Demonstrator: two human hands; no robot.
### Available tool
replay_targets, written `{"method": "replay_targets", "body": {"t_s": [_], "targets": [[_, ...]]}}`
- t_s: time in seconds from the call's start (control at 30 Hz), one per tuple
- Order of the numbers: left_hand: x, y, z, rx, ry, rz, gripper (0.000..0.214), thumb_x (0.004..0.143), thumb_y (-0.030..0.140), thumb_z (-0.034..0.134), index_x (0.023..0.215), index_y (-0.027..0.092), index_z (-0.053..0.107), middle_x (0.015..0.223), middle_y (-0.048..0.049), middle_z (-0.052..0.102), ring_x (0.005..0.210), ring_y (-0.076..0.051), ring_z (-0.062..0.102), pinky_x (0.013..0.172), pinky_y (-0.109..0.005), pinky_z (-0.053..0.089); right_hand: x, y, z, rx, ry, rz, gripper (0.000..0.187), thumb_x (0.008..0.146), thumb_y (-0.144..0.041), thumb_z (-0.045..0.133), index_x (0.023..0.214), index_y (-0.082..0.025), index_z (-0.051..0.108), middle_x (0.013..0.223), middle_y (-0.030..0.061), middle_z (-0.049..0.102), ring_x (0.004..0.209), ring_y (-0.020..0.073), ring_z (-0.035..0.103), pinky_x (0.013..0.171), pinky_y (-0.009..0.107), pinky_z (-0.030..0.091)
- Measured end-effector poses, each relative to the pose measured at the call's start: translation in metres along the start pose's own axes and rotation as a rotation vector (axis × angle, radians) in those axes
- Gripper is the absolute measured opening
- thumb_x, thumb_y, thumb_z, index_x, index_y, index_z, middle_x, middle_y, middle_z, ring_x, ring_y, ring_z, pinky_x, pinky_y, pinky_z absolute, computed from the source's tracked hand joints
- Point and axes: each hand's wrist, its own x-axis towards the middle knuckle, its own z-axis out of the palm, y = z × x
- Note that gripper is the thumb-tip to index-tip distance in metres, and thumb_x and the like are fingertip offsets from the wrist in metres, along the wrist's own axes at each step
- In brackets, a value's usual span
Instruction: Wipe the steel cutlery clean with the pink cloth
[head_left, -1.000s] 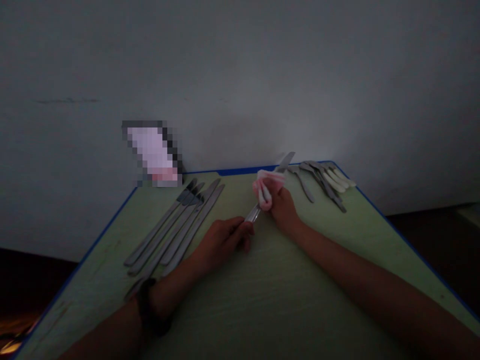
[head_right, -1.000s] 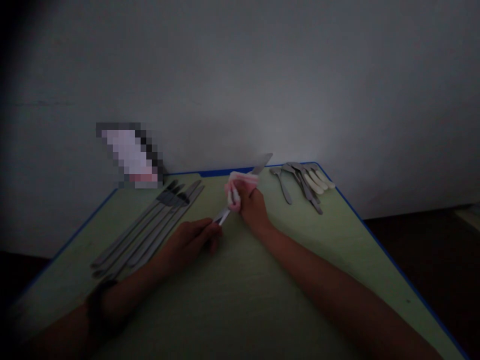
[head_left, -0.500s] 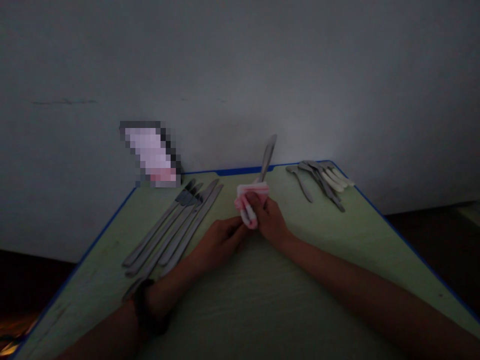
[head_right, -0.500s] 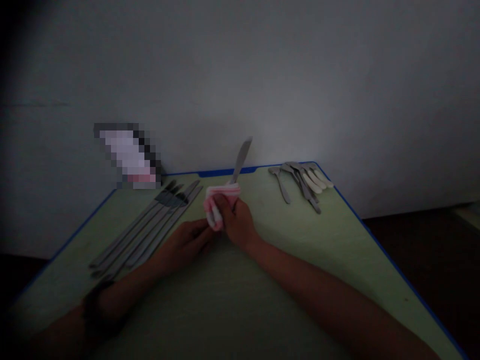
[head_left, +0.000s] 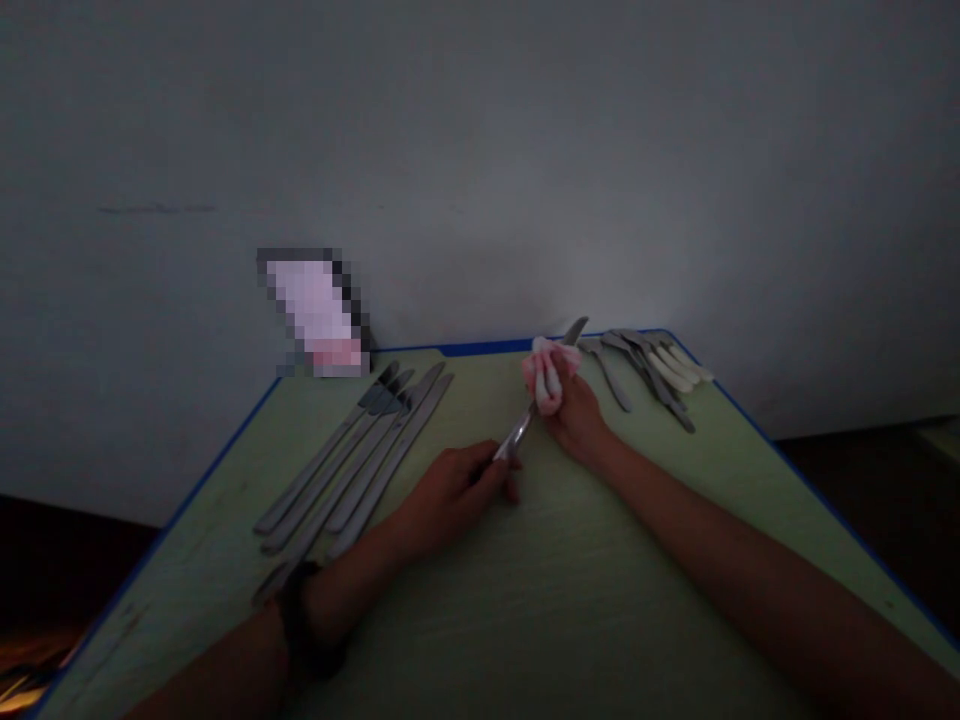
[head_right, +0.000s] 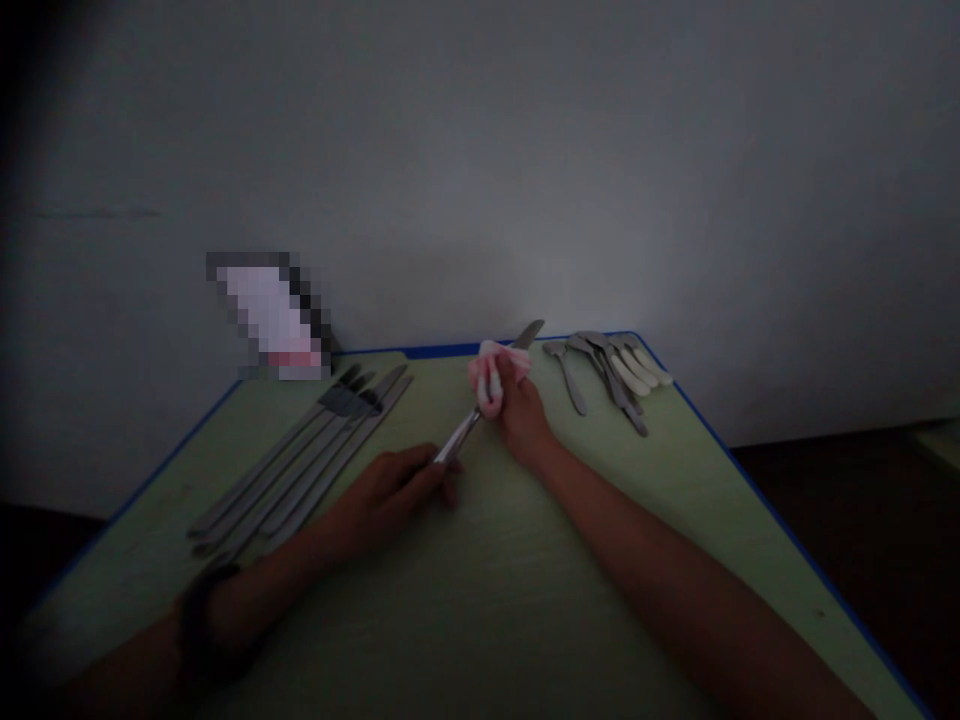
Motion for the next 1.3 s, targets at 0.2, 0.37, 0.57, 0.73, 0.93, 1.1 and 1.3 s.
{"method": "replay_targets", "body": {"t_s": [0.2, 0.37, 0.57, 0.73, 0.93, 1.1, 1.3], "targets": [[0.004, 0.0, 0.0, 0.089, 0.18, -0.02, 0.031, 0.092, 0.032, 0.032, 0.087, 0.016, 0.058, 0.064, 0.0018, 0.054, 0.056, -0.011, 0.049, 0.057, -0.022, 0.04, -0.008, -0.001, 0.006, 0.01, -0.145, 0.09, 0.039, 0.075, -0.057, 0.052, 0.082, -0.02, 0.06, 0.07, -0.0003, 0.061, 0.06, 0.01, 0.054, 0.053, 0.02, 0.043], [0.004, -0.006, -0.001, 0.115, 0.279, 0.052, 0.037, 0.092, 0.029, 0.034, 0.124, 0.019, 0.049, 0.079, -0.0007, 0.057, 0.067, -0.012, 0.052, 0.065, -0.023, 0.044, -0.002, -0.006, 0.004, 0.222, -0.06, 0.142, 0.037, 0.078, -0.057, 0.047, 0.076, -0.021, 0.052, 0.058, -0.0049, 0.051, 0.038, 0.0057, 0.033, 0.037, 0.018, 0.027], [0.002, -0.01, -0.001, -0.065, 0.244, 0.073, 0.044, 0.086, 0.025, 0.043, 0.129, 0.022, 0.046, 0.106, -0.006, 0.059, 0.089, -0.015, 0.058, 0.076, -0.027, 0.048, 0.0, -0.003, 0.002, 0.294, -0.075, 0.101, 0.031, 0.076, -0.051, 0.054, 0.07, -0.021, 0.046, 0.05, -0.0083, 0.04, 0.037, 0.0049, 0.027, 0.036, 0.017, 0.023], [0.004, -0.003, -0.002, -0.127, 0.197, -0.071, 0.042, 0.085, 0.034, 0.046, 0.124, 0.018, 0.05, 0.097, -0.0053, 0.066, 0.077, -0.015, 0.062, 0.063, -0.024, 0.049, -0.001, 0.005, 0.003, 0.194, -0.075, 0.064, 0.035, 0.074, -0.055, 0.055, 0.071, -0.02, 0.05, 0.051, -0.0077, 0.039, 0.039, 0.0049, 0.029, 0.037, 0.016, 0.025], [0.006, -0.002, -0.003, 0.075, 0.273, -0.125, 0.035, 0.087, 0.037, 0.045, 0.113, 0.018, 0.058, 0.079, -0.0012, 0.068, 0.062, -0.013, 0.06, 0.056, -0.022, 0.044, -0.001, 0.005, 0.005, 0.218, 0.009, 0.048, 0.038, 0.073, -0.058, 0.054, 0.074, -0.02, 0.051, 0.052, -0.0074, 0.042, 0.039, 0.005, 0.03, 0.037, 0.017, 0.027], [0.006, -0.005, 0.0, 0.182, 0.208, -0.029, 0.029, 0.089, 0.034, 0.042, 0.106, 0.019, 0.061, 0.076, 0.0021, 0.068, 0.062, -0.012, 0.06, 0.062, -0.022, 0.043, -0.005, 0.003, 0.005, 0.044, -0.048, 0.1, 0.041, 0.071, -0.06, 0.054, 0.078, -0.019, 0.055, 0.057, -0.0046, 0.048, 0.044, 0.006, 0.036, 0.039, 0.018, 0.029], [0.006, -0.004, -0.001, 0.19, 0.194, -0.083, 0.033, 0.09, 0.036, 0.038, 0.107, 0.017, 0.059, 0.069, 0.0018, 0.067, 0.061, -0.012, 0.06, 0.059, -0.022, 0.042, -0.011, 0.0, 0.003, -0.263, -0.198, 0.067, 0.04, 0.076, -0.056, 0.052, 0.078, -0.017, 0.061, 0.06, -0.0003, 0.056, 0.058, 0.0112, 0.05, 0.055, 0.023, 0.041]]}}
